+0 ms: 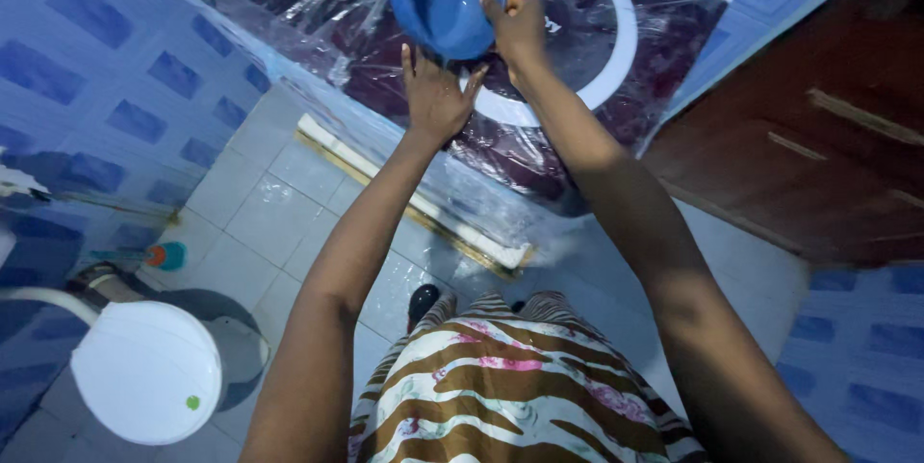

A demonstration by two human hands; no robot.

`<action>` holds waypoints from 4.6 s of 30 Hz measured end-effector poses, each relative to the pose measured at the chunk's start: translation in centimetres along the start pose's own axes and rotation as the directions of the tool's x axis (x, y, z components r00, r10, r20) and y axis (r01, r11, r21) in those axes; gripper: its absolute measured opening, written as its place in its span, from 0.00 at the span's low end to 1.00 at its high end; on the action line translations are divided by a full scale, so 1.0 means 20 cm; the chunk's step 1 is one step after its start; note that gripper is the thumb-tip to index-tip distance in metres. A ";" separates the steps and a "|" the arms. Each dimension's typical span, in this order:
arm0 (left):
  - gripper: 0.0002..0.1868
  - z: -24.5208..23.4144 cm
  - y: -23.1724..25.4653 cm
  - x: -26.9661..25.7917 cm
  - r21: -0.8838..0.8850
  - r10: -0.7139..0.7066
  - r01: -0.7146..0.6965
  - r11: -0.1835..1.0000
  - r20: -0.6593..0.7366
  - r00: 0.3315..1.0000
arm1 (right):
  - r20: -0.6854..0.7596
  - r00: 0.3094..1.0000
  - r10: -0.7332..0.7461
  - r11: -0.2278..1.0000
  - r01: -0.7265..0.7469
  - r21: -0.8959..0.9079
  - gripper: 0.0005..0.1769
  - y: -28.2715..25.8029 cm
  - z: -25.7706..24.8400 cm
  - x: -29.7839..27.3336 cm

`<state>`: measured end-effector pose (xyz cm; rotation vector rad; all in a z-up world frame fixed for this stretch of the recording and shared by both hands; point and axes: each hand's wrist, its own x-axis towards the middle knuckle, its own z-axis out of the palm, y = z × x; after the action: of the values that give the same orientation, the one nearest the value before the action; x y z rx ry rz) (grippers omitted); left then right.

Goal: The person wipes the interior drum and top surfaces of a washing machine with a cloth, washes the cloth in a bucket of soapy water, and fills a bowl with water from a tap to pour into the machine.

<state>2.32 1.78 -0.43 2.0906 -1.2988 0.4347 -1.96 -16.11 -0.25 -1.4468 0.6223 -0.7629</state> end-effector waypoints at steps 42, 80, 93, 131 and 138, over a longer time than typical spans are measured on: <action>0.27 -0.41 -0.81 0.16 -0.820 -0.483 0.570 -0.050 0.519 0.705 | 0.183 0.980 0.077 0.997 -0.079 0.002 0.41 -0.22 0.67 -0.27; 0.55 -0.38 -0.99 0.28 -0.725 0.768 -0.460 0.513 0.148 0.623 | -0.418 0.829 -0.372 0.759 0.013 -0.650 0.09 -0.23 0.80 -0.44; 0.62 -0.30 -1.00 0.21 -0.562 0.802 -0.619 0.549 0.145 0.580 | -0.246 0.811 -0.531 0.297 -0.094 -0.950 0.21 -0.09 0.90 -0.57; 0.58 -0.44 -0.84 0.05 -0.437 0.660 -0.516 0.737 0.300 0.688 | 0.107 0.952 -0.286 0.383 0.216 -0.898 0.49 -0.17 0.75 -0.82; 0.41 -0.29 -0.70 -0.12 -0.344 0.724 -0.659 0.669 0.098 0.683 | 0.080 0.993 -0.081 -0.053 0.076 -0.996 0.61 -0.23 0.52 -1.13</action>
<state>13.88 11.66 -2.22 1.3550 -2.1696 0.2938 -8.51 8.09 3.18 -2.9460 1.2714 -0.2274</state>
